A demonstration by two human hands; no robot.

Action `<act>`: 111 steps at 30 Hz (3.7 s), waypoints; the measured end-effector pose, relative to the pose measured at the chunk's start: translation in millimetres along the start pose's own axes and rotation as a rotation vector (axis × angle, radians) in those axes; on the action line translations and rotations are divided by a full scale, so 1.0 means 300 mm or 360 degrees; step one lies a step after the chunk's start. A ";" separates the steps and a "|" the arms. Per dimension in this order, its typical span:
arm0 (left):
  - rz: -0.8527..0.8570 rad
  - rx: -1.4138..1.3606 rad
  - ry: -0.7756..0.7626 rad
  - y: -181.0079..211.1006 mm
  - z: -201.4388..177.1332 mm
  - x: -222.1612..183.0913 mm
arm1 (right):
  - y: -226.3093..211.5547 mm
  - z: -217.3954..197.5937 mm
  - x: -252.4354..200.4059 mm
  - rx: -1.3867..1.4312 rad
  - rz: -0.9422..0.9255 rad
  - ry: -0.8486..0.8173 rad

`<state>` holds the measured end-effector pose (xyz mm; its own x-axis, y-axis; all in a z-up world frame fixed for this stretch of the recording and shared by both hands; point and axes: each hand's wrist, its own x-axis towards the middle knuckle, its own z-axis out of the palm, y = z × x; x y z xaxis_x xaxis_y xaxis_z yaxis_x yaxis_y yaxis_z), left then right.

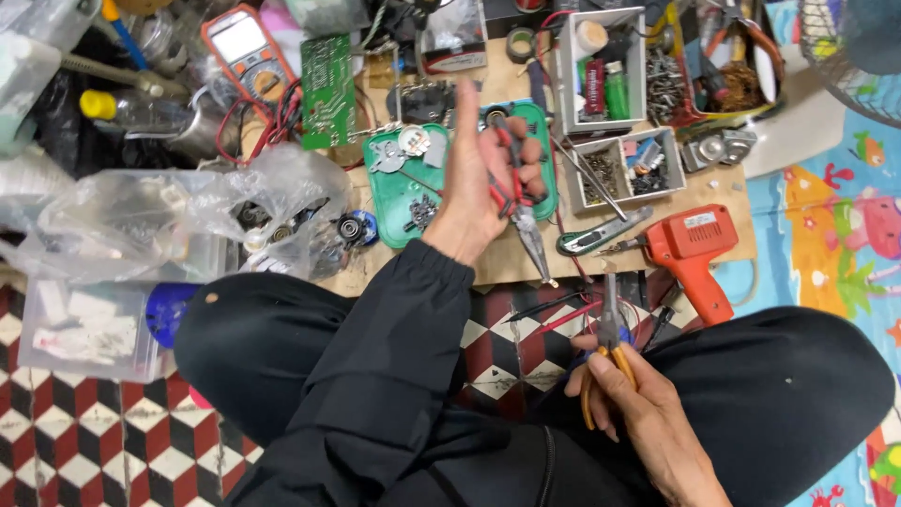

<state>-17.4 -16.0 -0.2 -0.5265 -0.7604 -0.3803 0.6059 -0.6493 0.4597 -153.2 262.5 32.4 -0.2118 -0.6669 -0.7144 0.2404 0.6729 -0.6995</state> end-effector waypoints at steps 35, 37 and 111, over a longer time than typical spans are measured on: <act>-0.0164 0.0047 -0.0039 -0.023 -0.086 0.071 | 0.009 0.037 0.025 0.0031 0.0222 -0.0157; -0.0185 0.0021 -0.0038 -0.027 -0.094 0.074 | 0.009 0.036 0.025 0.0047 0.0256 -0.0138; -0.0253 -0.0037 -0.0054 -0.034 -0.107 0.060 | -0.011 0.019 0.002 0.0042 0.0221 -0.0232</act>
<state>-14.0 -23.5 -37.5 -0.6364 -0.6475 -0.4191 0.5267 -0.7618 0.3772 -148.9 258.2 34.3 -0.0361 -0.6088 -0.7925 0.2828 0.7544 -0.5924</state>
